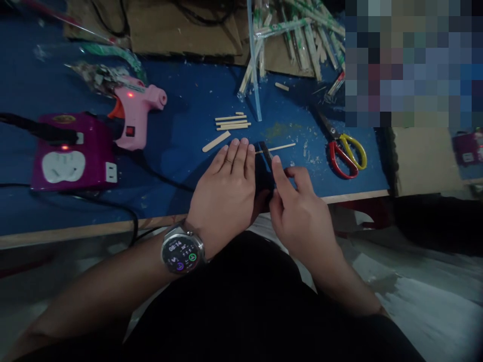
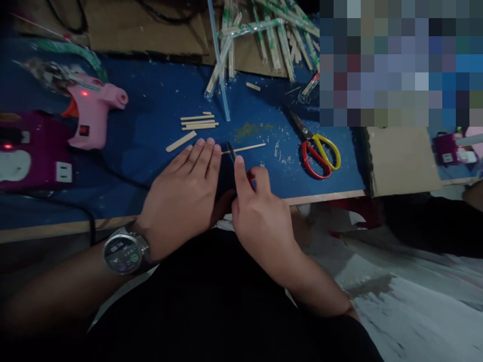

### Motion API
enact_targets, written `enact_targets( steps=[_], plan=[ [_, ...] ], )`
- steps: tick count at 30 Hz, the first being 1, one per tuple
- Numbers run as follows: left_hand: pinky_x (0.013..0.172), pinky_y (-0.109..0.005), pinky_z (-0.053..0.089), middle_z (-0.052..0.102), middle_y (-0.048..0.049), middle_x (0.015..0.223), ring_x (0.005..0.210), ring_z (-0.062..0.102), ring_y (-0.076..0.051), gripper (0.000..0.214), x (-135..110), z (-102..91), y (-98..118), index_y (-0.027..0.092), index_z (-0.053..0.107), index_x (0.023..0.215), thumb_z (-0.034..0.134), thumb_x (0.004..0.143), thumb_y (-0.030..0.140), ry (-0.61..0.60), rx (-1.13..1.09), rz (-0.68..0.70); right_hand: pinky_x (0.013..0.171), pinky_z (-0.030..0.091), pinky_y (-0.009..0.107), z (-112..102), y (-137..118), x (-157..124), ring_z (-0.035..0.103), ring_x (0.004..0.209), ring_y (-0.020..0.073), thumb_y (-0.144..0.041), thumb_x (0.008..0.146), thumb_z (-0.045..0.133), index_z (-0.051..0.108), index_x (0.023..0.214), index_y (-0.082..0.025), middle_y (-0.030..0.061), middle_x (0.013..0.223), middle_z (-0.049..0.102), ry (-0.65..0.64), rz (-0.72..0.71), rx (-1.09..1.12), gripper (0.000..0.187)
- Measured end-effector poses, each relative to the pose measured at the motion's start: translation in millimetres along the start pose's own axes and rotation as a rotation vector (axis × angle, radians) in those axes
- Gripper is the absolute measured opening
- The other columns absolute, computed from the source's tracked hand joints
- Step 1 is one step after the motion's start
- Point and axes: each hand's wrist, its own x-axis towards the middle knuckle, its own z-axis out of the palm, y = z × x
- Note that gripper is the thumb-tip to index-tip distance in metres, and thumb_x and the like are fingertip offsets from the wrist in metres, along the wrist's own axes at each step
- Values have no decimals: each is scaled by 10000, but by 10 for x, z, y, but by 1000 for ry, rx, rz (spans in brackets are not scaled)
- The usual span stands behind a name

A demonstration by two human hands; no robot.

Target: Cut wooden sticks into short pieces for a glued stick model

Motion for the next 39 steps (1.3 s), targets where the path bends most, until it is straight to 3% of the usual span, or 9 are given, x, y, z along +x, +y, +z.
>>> enact_targets(
  steps=[12,19,31,39],
  plan=[
    [1444,-630,281,345,-401,1794,1749,315,-464,841,42,15,-20,-165,343,1710,510,1118,408,19,20,16,550,571,299,67,5,5,732,953,239,-238,1121,427,428,1782,-157,220,1478,644,24,-16,-29,667],
    [1446,-585,294,361,-388,1795,1741,337,-458,857,52,15,-17,-155,364,1708,532,1114,439,20,50,6,518,500,280,84,-14,3,744,917,221,-242,1126,448,438,1772,-152,201,1459,665,18,-12,-77,652],
    [1430,-598,323,373,-401,1786,1732,353,-473,855,65,41,-36,-172,361,1702,522,1086,398,45,63,30,539,539,287,85,-42,76,719,871,200,-218,1118,449,383,1802,-175,208,1491,635,-29,14,-80,689],
    [1407,-619,367,398,-404,1766,1712,390,-482,818,49,50,-21,-171,408,1681,488,1110,410,69,55,28,492,519,282,148,-23,-88,713,851,204,-220,1104,465,408,1790,-163,204,1453,665,8,-13,-112,690]
  ],
)
